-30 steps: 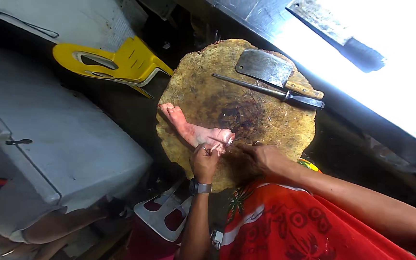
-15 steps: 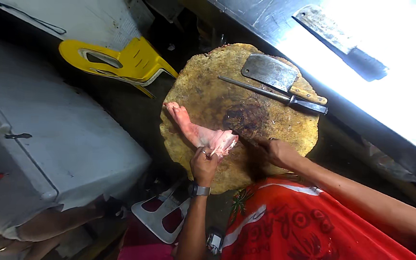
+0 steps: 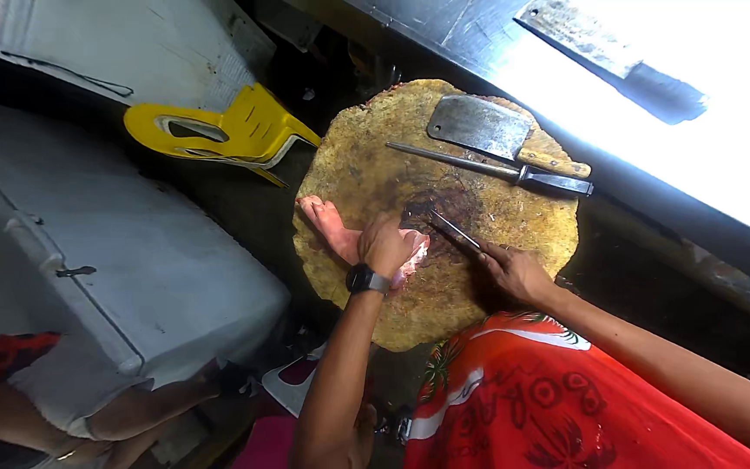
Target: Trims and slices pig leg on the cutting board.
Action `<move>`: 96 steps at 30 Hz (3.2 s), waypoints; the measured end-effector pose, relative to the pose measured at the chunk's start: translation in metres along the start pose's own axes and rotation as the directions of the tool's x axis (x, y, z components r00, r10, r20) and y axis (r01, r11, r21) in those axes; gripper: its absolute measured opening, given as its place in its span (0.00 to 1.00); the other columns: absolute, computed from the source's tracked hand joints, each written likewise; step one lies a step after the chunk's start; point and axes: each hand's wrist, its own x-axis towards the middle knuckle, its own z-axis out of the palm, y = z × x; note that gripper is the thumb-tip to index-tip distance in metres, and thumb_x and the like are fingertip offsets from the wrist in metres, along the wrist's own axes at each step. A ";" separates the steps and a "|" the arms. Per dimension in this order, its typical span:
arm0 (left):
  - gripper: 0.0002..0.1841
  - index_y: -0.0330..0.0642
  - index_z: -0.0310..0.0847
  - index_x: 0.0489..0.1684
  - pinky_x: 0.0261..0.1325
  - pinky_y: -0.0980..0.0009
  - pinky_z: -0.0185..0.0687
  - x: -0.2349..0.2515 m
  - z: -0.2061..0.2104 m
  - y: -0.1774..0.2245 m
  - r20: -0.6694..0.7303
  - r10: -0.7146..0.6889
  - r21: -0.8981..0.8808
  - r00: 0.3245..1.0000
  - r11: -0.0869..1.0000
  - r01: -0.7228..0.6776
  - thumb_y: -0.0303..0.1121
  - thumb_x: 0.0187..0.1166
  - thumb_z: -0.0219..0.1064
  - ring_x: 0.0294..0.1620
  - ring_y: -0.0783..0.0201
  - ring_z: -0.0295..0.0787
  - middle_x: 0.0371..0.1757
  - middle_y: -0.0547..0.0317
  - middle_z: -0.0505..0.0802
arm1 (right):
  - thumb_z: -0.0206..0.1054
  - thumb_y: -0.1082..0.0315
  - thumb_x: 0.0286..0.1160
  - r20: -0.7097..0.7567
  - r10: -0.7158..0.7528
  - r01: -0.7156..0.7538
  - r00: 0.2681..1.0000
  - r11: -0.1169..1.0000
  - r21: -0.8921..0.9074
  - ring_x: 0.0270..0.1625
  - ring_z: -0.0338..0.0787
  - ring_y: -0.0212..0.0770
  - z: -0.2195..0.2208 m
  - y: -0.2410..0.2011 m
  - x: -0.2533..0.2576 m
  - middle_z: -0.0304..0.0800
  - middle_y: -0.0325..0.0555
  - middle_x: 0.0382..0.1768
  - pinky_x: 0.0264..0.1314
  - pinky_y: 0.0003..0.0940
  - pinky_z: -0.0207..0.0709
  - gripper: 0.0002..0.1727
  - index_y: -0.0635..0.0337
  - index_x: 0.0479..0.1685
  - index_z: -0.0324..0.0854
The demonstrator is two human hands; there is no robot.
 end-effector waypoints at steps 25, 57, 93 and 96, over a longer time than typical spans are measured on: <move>0.07 0.42 0.92 0.34 0.34 0.56 0.83 -0.061 0.021 -0.022 -0.573 -0.210 -0.379 0.792 0.925 -0.029 0.34 0.77 0.69 0.26 0.61 0.85 0.27 0.56 0.91 | 0.52 0.49 0.93 0.003 -0.166 0.161 0.986 0.959 0.232 0.39 0.92 0.45 -0.048 -0.074 -0.005 0.94 0.47 0.43 0.49 0.53 0.86 0.27 0.35 0.89 0.68; 0.12 0.33 0.88 0.48 0.48 0.63 0.92 -0.153 0.190 0.022 -0.327 -0.699 -0.901 0.635 0.434 0.013 0.25 0.69 0.72 0.39 0.63 0.94 0.42 0.50 0.94 | 0.50 0.47 0.90 0.434 -0.245 0.427 0.867 0.815 -0.392 0.42 0.91 0.51 -0.046 -0.090 -0.006 0.89 0.50 0.45 0.41 0.53 0.85 0.26 0.22 0.87 0.68; 0.05 0.26 0.85 0.42 0.31 0.69 0.90 -0.158 0.161 0.041 0.229 -0.693 -0.884 0.683 -0.442 -0.153 0.21 0.78 0.67 0.21 0.63 0.88 0.26 0.51 0.91 | 0.50 0.47 0.91 0.548 -0.209 0.524 0.810 0.678 -0.516 0.44 0.93 0.57 -0.039 -0.122 -0.023 0.90 0.54 0.51 0.42 0.59 0.85 0.25 0.23 0.85 0.71; 0.05 0.25 0.85 0.42 0.30 0.69 0.90 -0.158 0.159 0.042 0.222 -0.688 -0.883 0.691 -0.442 -0.156 0.21 0.77 0.68 0.21 0.63 0.88 0.26 0.50 0.91 | 0.50 0.46 0.90 0.469 -0.218 0.479 0.856 0.675 -0.561 0.42 0.92 0.53 -0.039 -0.122 -0.012 0.90 0.50 0.48 0.40 0.56 0.85 0.25 0.22 0.84 0.71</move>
